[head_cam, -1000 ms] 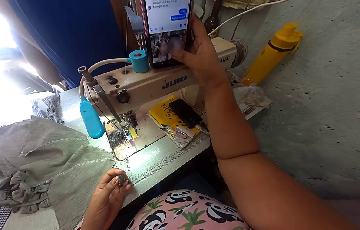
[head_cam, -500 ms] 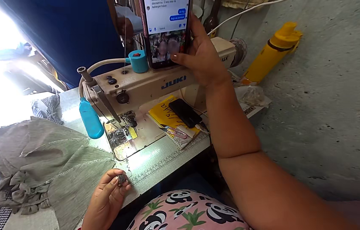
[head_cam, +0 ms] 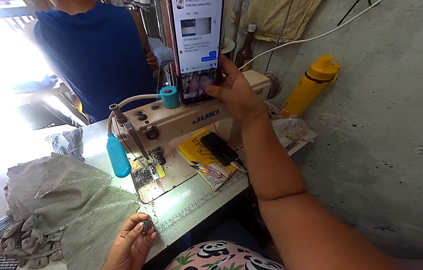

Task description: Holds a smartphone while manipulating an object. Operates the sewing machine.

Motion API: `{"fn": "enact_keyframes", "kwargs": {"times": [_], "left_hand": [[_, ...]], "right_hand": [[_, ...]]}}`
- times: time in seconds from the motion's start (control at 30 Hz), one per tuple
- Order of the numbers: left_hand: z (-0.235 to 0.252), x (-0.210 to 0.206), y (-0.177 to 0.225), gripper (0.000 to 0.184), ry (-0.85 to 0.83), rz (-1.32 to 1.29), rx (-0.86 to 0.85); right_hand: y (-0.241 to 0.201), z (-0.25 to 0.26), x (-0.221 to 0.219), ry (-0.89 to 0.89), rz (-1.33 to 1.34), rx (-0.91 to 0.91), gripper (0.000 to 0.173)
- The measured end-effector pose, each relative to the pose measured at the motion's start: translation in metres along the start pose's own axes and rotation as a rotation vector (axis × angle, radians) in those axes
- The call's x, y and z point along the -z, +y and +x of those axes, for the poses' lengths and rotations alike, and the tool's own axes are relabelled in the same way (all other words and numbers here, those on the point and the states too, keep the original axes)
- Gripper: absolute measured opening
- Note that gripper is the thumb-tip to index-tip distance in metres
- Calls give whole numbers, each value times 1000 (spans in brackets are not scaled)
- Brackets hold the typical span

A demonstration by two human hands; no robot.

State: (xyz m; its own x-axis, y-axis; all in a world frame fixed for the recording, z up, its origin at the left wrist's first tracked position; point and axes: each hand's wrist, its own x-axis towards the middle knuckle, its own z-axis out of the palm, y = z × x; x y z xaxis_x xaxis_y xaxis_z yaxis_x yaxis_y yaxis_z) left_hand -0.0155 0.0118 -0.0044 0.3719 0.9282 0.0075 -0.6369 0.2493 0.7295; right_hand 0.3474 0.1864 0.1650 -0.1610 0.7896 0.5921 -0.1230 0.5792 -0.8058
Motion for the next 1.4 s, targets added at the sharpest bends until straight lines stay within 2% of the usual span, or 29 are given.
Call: {"fn": "enact_keyframes", "kwargs": {"times": [0.1,0.5,0.7,0.77,0.87,0.93,1.1,1.33,1.4], "left_hand": [[0,1,-1,19,-5,-13,-4],[0,-1,-1,18,5,-4,-4],[0,-1,-1,18,20,-4,-6],[0,-1,-1,18,25,-7,-4],[-1,-1,-1,19,25,-3,-7],[-1,-1,-1,19,19,-2,-7],[0,-1,-1,19,18,-5,-8],[0,-1,-1,18,25,-12,-2],[0,0,-1,19,22,-11,-3]], "right_hand": [[1,-1,-2,-11,-20,8,82],[2,0,-1,16,-50,19,75],[1,1,-1,-21,-28,-4,85],[1,1,0,-15,-39,-1,81],[-1,1,3,16,-12,-16,63],[-1,2,3,42,14,-38,57],[1,2,-1,20,-43,22,73],[8,5,-17,167,-98,89,72],[8,5,-16,150,-104,82,74]]}}
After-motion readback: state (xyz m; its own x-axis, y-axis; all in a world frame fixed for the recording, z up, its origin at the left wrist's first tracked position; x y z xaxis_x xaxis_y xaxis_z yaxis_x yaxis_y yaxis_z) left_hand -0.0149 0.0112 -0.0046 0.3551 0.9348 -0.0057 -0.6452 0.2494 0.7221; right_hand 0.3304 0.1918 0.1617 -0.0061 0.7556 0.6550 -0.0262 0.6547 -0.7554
